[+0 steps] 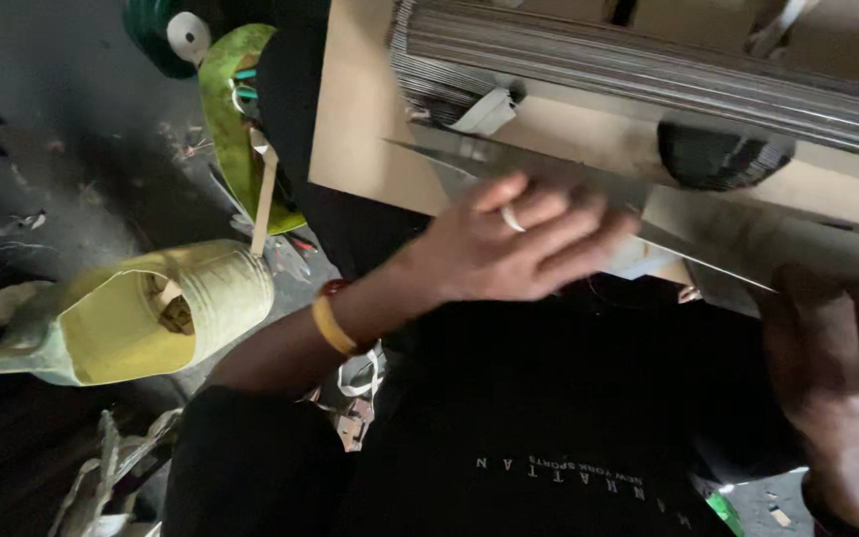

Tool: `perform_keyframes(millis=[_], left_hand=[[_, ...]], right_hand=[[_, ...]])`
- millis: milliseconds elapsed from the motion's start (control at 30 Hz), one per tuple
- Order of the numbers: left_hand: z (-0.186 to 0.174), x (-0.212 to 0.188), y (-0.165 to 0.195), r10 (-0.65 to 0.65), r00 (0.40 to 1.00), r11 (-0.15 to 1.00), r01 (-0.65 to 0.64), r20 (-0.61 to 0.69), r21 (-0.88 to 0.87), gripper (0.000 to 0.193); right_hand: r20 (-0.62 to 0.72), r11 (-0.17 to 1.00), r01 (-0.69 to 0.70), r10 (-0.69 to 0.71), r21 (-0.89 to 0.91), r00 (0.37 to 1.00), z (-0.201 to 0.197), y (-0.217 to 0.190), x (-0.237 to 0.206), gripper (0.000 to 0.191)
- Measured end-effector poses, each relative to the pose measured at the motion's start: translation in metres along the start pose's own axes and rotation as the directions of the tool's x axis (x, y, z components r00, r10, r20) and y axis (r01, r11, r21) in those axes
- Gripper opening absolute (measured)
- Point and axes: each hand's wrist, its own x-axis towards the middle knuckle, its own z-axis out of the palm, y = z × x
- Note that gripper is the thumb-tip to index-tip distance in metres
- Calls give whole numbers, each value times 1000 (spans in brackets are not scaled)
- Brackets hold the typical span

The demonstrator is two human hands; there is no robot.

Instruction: The person aligns a stack of long dark paper strips on a workbench, pressing and squaring the edges with both hands, then uses a knife to trim along the edge of the stack. They reposition the stack and repeat the aligning and trimming on different sections.

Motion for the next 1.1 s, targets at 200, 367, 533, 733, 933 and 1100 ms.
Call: perform_keyframes(millis=[200,367,533,733,933,1100], left_hand=[[-71,-19,-97,-344,939,904,335,13,-267,16],[-71,-10,-125,-392,915,915,375,-96,-151,13],[-70,-9,-127,-455,885,889,446,-97,-102,11],[-81,-16,-130,-581,814,793,560,-18,-240,9],[-68,-19,-126,-303,951,953,302,-63,-19,6],[-66,0,-93,-335,928,942,326,166,77,29]], right_hand=[[348,898,-409,336,162,875,34,11,3,5],[119,941,-241,218,237,969,44,11,24,6],[7,965,-94,95,243,995,18,-1,55,10],[48,792,-239,258,561,965,44,13,79,23],[-38,775,-254,337,579,941,44,32,44,12],[-225,844,-195,344,500,912,22,42,43,21]])
